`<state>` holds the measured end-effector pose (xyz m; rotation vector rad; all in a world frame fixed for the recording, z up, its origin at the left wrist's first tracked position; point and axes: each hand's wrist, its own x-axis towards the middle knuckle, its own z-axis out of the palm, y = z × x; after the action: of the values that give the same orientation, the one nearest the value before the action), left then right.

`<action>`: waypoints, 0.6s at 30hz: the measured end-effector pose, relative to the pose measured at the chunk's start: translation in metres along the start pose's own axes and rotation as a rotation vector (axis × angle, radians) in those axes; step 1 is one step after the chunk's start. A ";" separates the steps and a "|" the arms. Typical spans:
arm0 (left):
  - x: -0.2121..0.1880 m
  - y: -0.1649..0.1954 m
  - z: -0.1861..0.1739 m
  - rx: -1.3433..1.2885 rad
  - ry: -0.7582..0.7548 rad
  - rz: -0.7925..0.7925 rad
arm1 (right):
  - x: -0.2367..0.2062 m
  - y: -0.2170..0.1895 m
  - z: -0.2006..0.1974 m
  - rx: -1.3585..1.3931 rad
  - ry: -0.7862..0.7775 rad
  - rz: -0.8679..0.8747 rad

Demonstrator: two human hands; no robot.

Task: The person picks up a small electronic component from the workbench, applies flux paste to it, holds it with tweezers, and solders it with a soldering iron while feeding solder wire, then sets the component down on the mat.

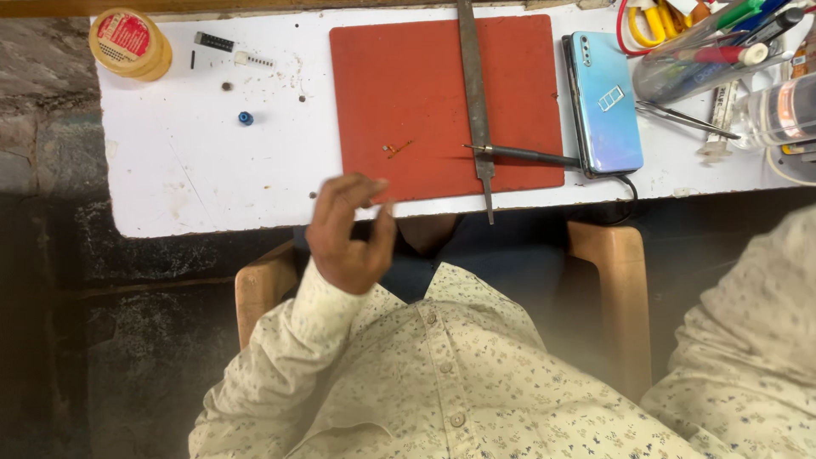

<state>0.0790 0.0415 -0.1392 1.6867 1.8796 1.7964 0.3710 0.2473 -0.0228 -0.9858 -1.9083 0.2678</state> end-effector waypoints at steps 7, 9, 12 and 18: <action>-0.020 0.078 -0.009 -0.166 -0.185 0.060 | -0.047 -0.118 -0.015 0.204 -0.342 0.000; -0.027 0.090 -0.012 -0.037 -0.340 0.066 | -0.068 -0.136 0.006 0.316 -0.493 0.038; -0.032 0.087 -0.005 -0.284 -0.516 -0.364 | -0.118 -0.134 0.055 0.789 -0.403 0.101; -0.029 0.057 -0.012 -0.562 -0.416 -0.700 | -0.187 -0.111 0.076 0.828 -0.819 0.569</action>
<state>0.1188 -0.0014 -0.1114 0.9389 1.3551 1.3604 0.2943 0.0539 -0.1230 -0.8496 -1.8161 1.8553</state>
